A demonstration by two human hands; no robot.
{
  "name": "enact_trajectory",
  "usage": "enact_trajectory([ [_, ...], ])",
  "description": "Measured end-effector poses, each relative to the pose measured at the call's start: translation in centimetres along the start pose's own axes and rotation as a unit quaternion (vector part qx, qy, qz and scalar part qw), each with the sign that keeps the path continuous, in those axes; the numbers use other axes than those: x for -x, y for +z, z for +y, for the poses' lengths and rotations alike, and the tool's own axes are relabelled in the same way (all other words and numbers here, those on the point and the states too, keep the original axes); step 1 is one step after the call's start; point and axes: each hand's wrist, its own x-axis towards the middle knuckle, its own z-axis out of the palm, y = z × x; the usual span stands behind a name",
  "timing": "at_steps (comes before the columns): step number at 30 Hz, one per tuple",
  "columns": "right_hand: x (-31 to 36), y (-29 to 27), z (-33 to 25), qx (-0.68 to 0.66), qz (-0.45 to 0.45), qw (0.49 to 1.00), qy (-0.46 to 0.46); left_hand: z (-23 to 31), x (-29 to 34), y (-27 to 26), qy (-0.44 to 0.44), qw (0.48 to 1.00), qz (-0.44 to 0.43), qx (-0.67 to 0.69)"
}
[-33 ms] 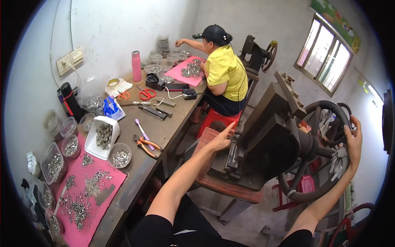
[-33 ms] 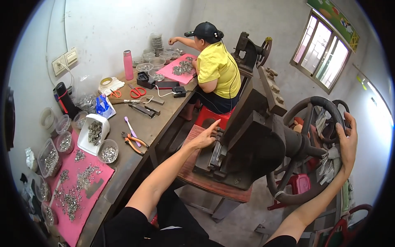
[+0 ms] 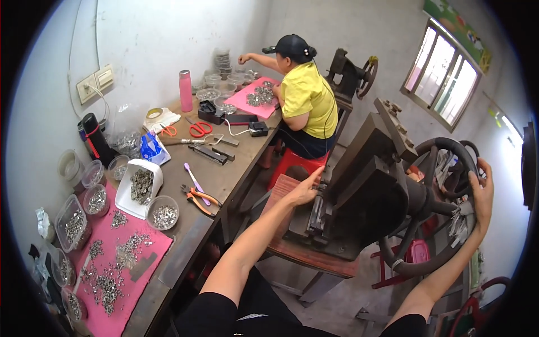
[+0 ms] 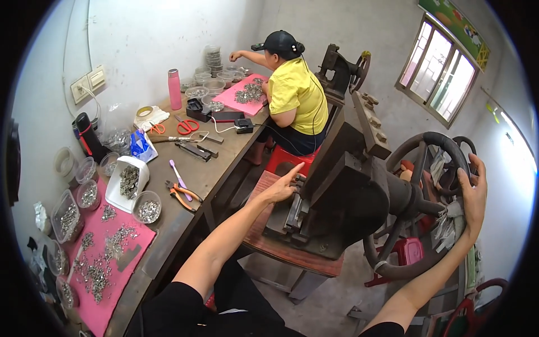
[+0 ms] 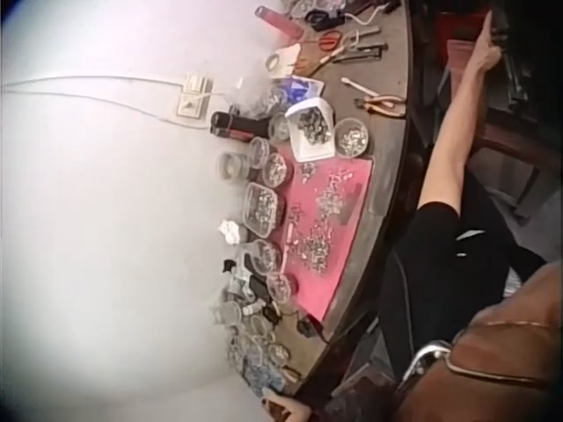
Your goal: The recorder assembles small metal pieces into a metal guide strip and subsequently operates a manual hand-cranked press machine to secure them.
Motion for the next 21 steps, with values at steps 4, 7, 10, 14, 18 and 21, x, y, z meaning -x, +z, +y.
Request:
enact_trajectory([
  [4,0.2,1.2,-0.7,0.011,0.005,1.000,0.012,-1.8,0.0,-0.4,0.010,0.996,-0.067,-0.052],
  [7,1.2,0.6,0.0,0.042,0.022,0.999,-0.008,-0.8,2.1,-1.1,-0.053,0.993,-0.104,-0.023],
  [10,2.0,0.6,-0.9,0.046,0.027,0.999,-0.004,0.7,1.0,-0.5,-0.030,0.998,-0.051,0.018],
  [14,2.1,1.2,-1.7,0.079,0.024,0.996,-0.036,-0.3,0.6,-0.3,-0.032,0.991,-0.082,-0.105],
  [18,2.3,0.9,-1.1,0.115,0.029,0.991,-0.063,2.1,4.9,-2.4,0.014,0.979,-0.083,-0.185],
  [21,3.0,1.2,-2.0,0.081,0.058,0.993,-0.057,4.8,7.9,-1.1,0.090,0.931,-0.019,-0.353],
])
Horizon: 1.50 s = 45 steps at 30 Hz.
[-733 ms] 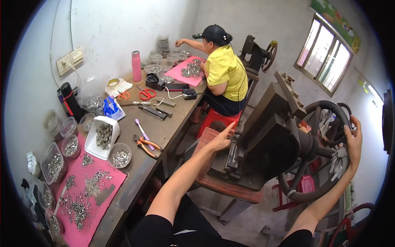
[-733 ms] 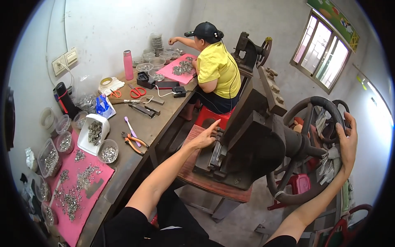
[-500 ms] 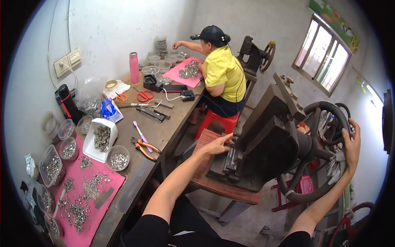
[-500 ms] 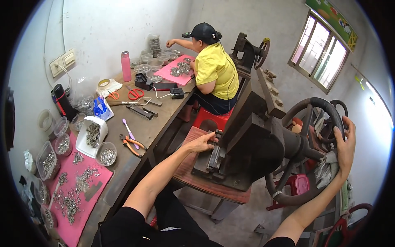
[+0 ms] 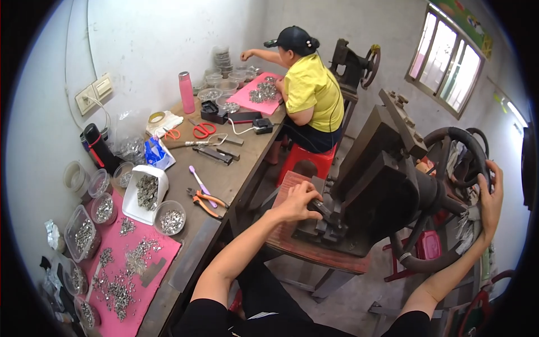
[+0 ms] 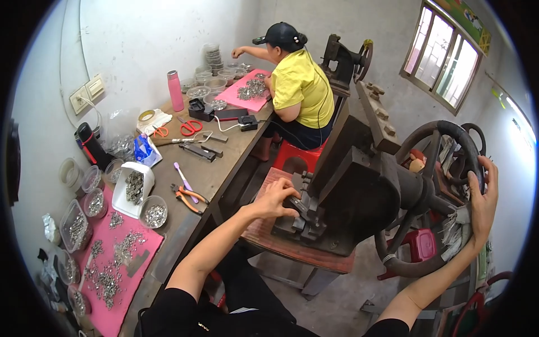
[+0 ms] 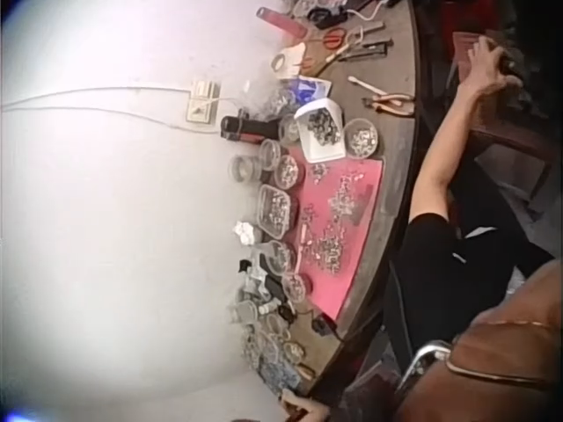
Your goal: The recorder assembles small metal pieces into a metal guide strip and subsequently operates a manual hand-cranked press machine to secure them.
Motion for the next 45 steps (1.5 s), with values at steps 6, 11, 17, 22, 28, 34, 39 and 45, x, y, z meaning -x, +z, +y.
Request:
enact_trajectory([
  [6,5.2,2.5,-4.0,0.129,0.188,0.965,-0.126,4.1,2.4,2.5,0.066,0.989,0.113,-0.064],
  [11,14.3,14.4,-14.3,-0.216,-0.140,0.933,-0.249,6.3,9.6,1.0,-0.004,0.967,0.225,-0.123],
  [17,21.6,27.2,-22.8,-0.368,-0.339,0.838,-0.221,11.2,20.1,-4.8,-0.154,0.911,0.344,-0.166],
  [22,24.3,30.2,-31.5,-0.497,-0.386,0.729,-0.270,15.4,29.1,-8.3,-0.254,0.832,0.412,-0.271],
  [28,32.4,30.6,-41.0,-0.560,-0.455,0.616,-0.317,20.4,40.5,-8.3,-0.383,0.746,0.427,-0.337],
  [34,37.9,30.8,-46.4,-0.559,-0.469,0.585,-0.354,21.8,47.3,-8.5,-0.453,0.709,0.424,-0.335],
  [39,38.8,30.9,-47.9,-0.569,-0.391,0.611,-0.387,21.3,47.7,-9.4,-0.469,0.681,0.445,-0.344],
  [45,40.8,32.5,-47.6,-0.530,-0.368,0.656,-0.391,21.1,47.0,-9.6,-0.440,0.684,0.420,-0.402],
])
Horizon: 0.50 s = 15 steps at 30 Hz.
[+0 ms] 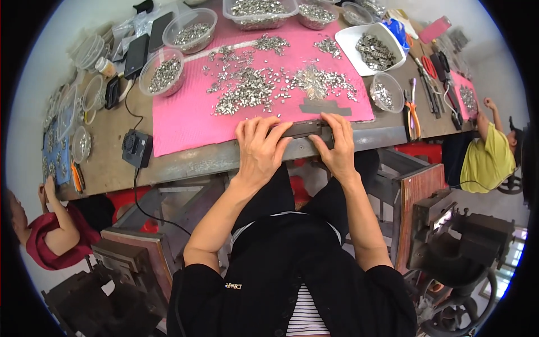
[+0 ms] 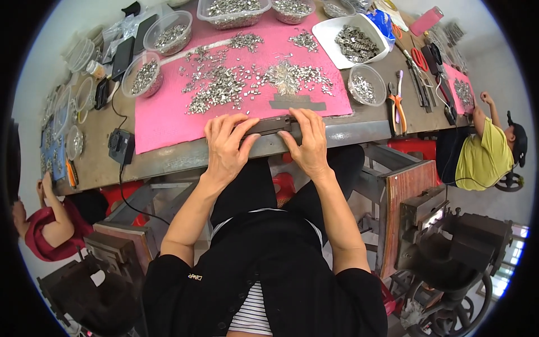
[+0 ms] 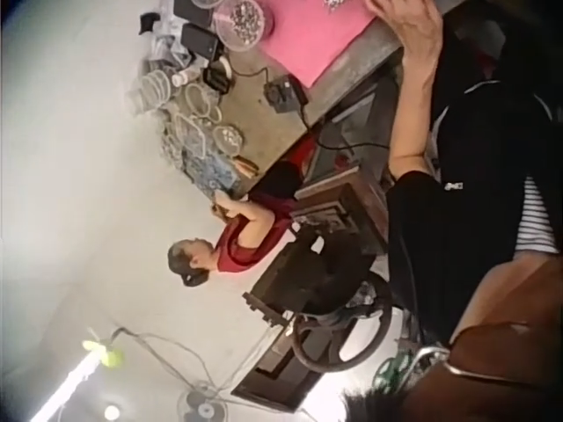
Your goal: The recorder assembles small metal pieces into a metal guide strip and subsequently operates a manual hand-cranked press machine to secure them.
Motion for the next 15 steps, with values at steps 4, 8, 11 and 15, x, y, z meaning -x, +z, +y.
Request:
enact_trajectory([
  [4,0.2,0.6,0.1,0.026,0.035,0.999,-0.016,-0.7,0.2,1.0,0.036,0.998,0.031,-0.033],
  [8,0.1,0.5,0.1,0.033,0.024,0.999,-0.016,-0.1,1.7,-0.2,0.023,0.993,0.087,0.074],
  [11,0.0,0.6,-0.3,0.022,0.033,0.999,-0.037,-0.7,5.1,-1.2,-0.068,0.934,0.191,0.295],
  [15,0.3,0.5,0.2,0.028,0.040,0.998,-0.031,-0.6,6.1,-5.7,-0.302,0.873,0.141,0.355],
])
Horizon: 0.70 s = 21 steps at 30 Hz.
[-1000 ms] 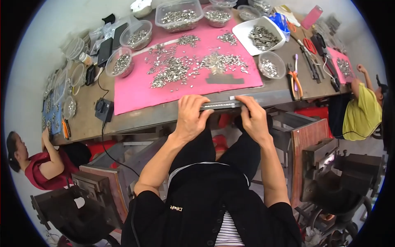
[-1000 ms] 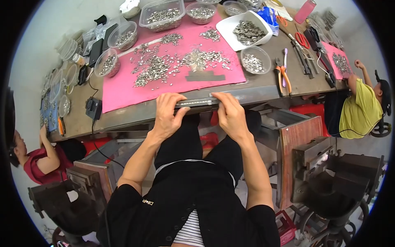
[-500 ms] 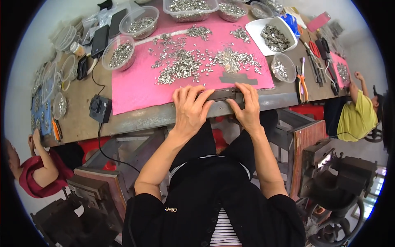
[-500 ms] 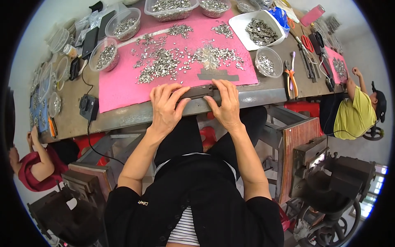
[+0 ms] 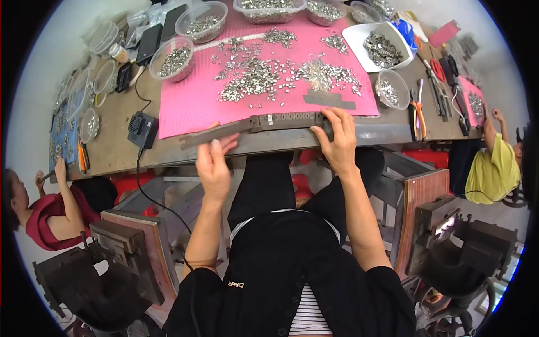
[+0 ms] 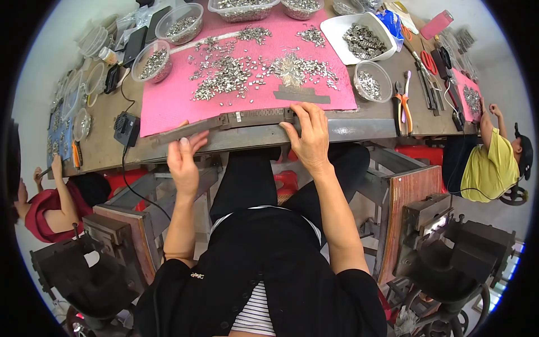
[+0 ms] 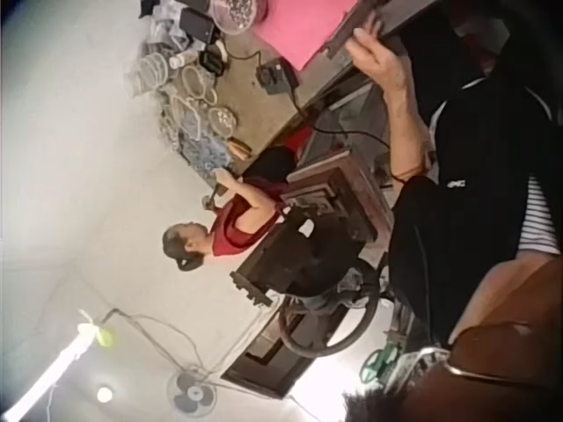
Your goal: The recorder assembles small metal pieces into a metal guide strip and subsequently operates a manual hand-cranked press machine to secure them.
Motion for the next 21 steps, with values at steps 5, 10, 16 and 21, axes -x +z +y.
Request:
enact_trajectory([
  [5,0.0,-0.1,-0.2,0.011,0.005,1.000,-0.003,-0.3,-1.4,-3.5,-0.210,0.971,-0.075,0.083],
  [10,-0.1,0.1,-0.3,0.004,0.002,1.000,0.006,-0.1,-1.3,1.4,-0.086,0.986,-0.139,-0.012],
  [16,-2.2,-1.3,0.2,0.027,-0.006,0.998,-0.051,-0.4,-3.5,5.5,0.285,0.897,-0.085,-0.328],
  [21,-4.0,-0.8,0.6,0.050,-0.068,0.984,-0.160,-1.8,-4.0,5.9,0.292,0.862,-0.087,-0.405],
])
